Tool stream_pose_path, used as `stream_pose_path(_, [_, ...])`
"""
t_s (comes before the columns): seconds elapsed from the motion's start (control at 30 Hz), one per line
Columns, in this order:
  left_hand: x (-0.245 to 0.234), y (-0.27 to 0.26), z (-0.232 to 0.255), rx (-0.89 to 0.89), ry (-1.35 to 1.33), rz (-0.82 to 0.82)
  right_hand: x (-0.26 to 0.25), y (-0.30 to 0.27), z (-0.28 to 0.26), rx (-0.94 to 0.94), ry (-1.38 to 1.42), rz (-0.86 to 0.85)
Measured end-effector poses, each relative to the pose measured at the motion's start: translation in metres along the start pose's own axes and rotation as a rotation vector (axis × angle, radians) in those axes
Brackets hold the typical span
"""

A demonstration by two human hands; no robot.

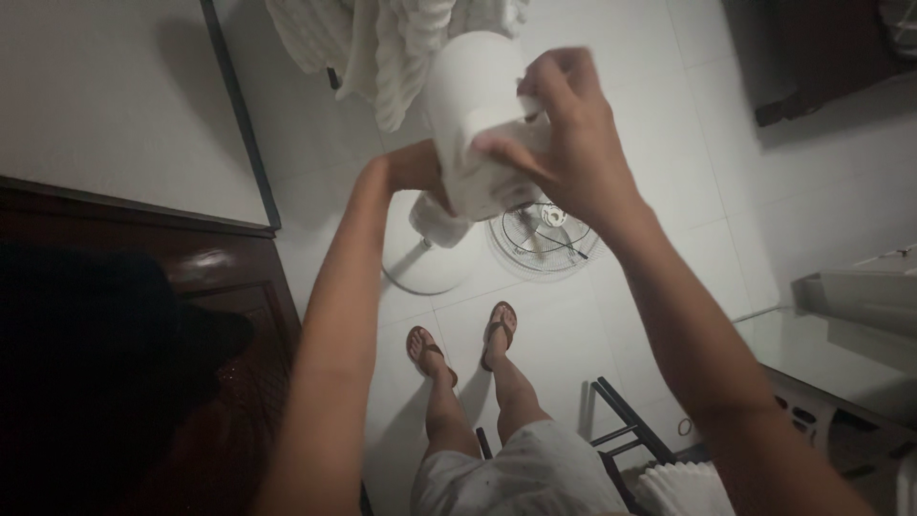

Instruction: The person disassembles a white pedestal fan by removing the front grille, unscrewing the blade hub, detaching the fan blades, and removing the motor housing from the stand. The components are placed on the floor as they are removed.

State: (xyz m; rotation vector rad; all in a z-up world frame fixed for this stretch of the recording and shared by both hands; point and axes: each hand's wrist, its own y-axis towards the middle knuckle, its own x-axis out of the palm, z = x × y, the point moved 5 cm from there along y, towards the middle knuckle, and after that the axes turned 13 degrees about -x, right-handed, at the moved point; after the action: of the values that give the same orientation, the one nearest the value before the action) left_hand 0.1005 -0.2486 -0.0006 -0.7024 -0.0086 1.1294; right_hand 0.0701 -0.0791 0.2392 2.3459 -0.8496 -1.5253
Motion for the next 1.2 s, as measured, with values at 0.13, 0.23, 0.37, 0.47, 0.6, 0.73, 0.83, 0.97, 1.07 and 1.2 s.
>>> stream_pose_path(0.13, [-0.005,0.002,0.000,0.163,-0.027,-0.004,0.008,-0.005,-0.002,-0.024,0.011,0.031])
stream_pose_path(0.23, [-0.004,-0.003,0.000,0.265,0.015,0.089,0.008,-0.001,0.004,0.028,0.017,0.023])
stream_pose_path(0.37, [0.005,-0.031,-0.005,0.355,0.176,0.404,0.001,-0.016,0.005,-0.015,0.314,0.080])
stream_pose_path(0.47, [0.014,-0.061,-0.024,0.116,-0.143,0.597,-0.008,-0.047,0.023,0.137,0.601,0.187])
stream_pose_path(0.6, [0.025,-0.081,-0.040,-0.141,-0.251,0.674,-0.019,-0.125,0.070,0.736,0.499,0.311])
stream_pose_path(0.73, [0.041,-0.090,-0.070,-0.214,-0.361,0.841,-0.016,-0.175,0.102,0.665,0.317,0.230])
stream_pose_path(0.83, [0.114,-0.093,-0.113,0.036,-0.886,1.149,-0.008,-0.198,0.102,0.348,-0.069,0.006])
stream_pose_path(0.97, [0.221,0.000,-0.090,-0.379,-1.114,0.891,0.034,-0.228,0.101,0.570,0.362,0.323])
stream_pose_path(1.07, [0.275,0.058,-0.010,-0.083,-1.643,0.141,0.095,-0.234,0.048,0.480,0.759,0.295])
stream_pose_path(1.2, [0.244,0.058,0.098,0.204,-1.717,-0.268,0.103,-0.258,0.083,0.545,0.169,0.119])
